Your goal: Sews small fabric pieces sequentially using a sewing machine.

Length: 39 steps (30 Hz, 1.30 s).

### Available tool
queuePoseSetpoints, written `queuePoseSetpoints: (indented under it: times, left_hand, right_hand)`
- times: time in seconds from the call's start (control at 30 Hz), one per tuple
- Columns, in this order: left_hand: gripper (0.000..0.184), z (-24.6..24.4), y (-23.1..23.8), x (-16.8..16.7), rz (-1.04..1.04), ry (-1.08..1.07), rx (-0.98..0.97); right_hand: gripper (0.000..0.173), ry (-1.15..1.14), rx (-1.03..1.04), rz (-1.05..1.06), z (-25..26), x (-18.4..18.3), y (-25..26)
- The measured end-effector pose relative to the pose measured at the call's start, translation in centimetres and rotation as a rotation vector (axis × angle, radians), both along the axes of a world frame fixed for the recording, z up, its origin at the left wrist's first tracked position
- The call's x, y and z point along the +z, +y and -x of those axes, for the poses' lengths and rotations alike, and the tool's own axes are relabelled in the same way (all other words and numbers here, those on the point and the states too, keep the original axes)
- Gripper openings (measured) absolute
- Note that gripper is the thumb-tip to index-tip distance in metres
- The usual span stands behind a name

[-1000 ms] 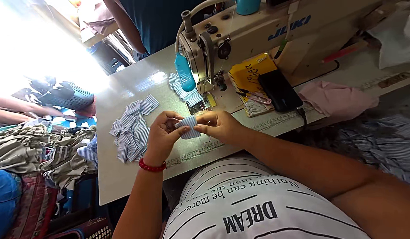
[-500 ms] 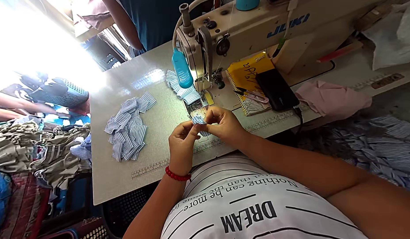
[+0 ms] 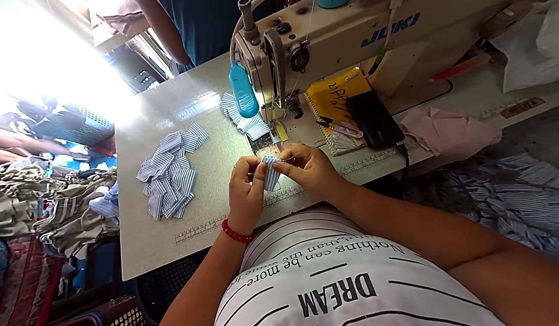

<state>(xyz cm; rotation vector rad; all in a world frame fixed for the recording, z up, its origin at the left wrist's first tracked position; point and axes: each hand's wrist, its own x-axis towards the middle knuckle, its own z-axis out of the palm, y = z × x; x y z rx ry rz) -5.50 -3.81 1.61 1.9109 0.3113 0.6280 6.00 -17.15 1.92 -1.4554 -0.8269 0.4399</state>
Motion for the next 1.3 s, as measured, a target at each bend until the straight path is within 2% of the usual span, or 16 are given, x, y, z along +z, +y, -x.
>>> queuePoseSetpoints:
  times: [0.1,0.23,0.33,0.4,0.47,0.5,0.57,0.63,0.8,0.9,0.93,1.03,1.17,1.3]
  left_hand:
    - [0.012,0.0,-1.4,0.1,0.299,0.044,0.008]
    - [0.01,0.2,-1.9,-0.3,0.527,0.06,0.064]
    - [0.01,0.1,-1.5,-0.2,0.508,0.042,0.106]
    - [0.009,0.1,-1.1,-0.4,0.382,0.034,0.1]
    - [0.009,0.1,-0.7,-0.7,0.194,0.042,0.079]
    - [0.01,0.1,-0.6,-0.7,0.116,0.044,0.068]
    - [0.009,0.1,-0.5,-0.6,0.063,0.052,0.058]
    - [0.008,-0.1,-0.5,-0.5,0.106,0.047,0.068]
    - [0.007,-0.7,-1.1,0.0,0.404,0.084,0.127]
    - [0.005,-1.0,-1.3,-0.2,0.438,0.074,0.166]
    - [0.005,-1.2,-1.3,-0.4,0.421,0.066,0.177]
    - [0.01,-1.7,-0.7,-1.0,0.283,0.068,0.184]
    - [0.017,-3.6,1.6,-2.1,-0.143,0.227,0.16]
    - [0.018,-6.0,3.1,-2.2,-0.445,0.393,0.159]
  right_hand:
    - [0.009,0.059,-0.043,-0.042,0.5,-0.4,0.1]
    - [0.014,0.079,-0.081,-0.037,0.3,-0.9,-0.3]
    - [0.019,0.089,-0.073,0.006,0.1,-1.0,-0.5]
    - [0.016,0.063,-0.056,0.042,-0.1,-1.0,-0.7]
    - [0.032,0.059,-0.021,0.086,-0.3,-0.7,-0.8]
    - [0.032,0.053,-0.02,0.093,-0.4,-0.5,-0.9]
    - [0.014,0.024,-0.062,0.084,-0.4,-0.4,-0.8]
    - [0.006,-0.014,-0.088,0.072,-0.4,-0.6,-0.7]
    - [0.01,-0.011,-0.11,0.071,-0.1,-1.1,-0.4]
    - [0.007,-0.001,-0.14,0.065,-0.2,-1.5,-0.3]
    - [0.009,-0.005,-0.153,0.063,-0.2,-1.5,-0.3]
    - [0.029,-0.083,-0.189,0.102,-0.7,-1.9,0.0]
    - [0.037,-0.205,-0.245,0.32,-3.2,-2.7,2.0]
    - [0.039,-0.294,-0.226,0.603,-5.4,-2.2,4.3]
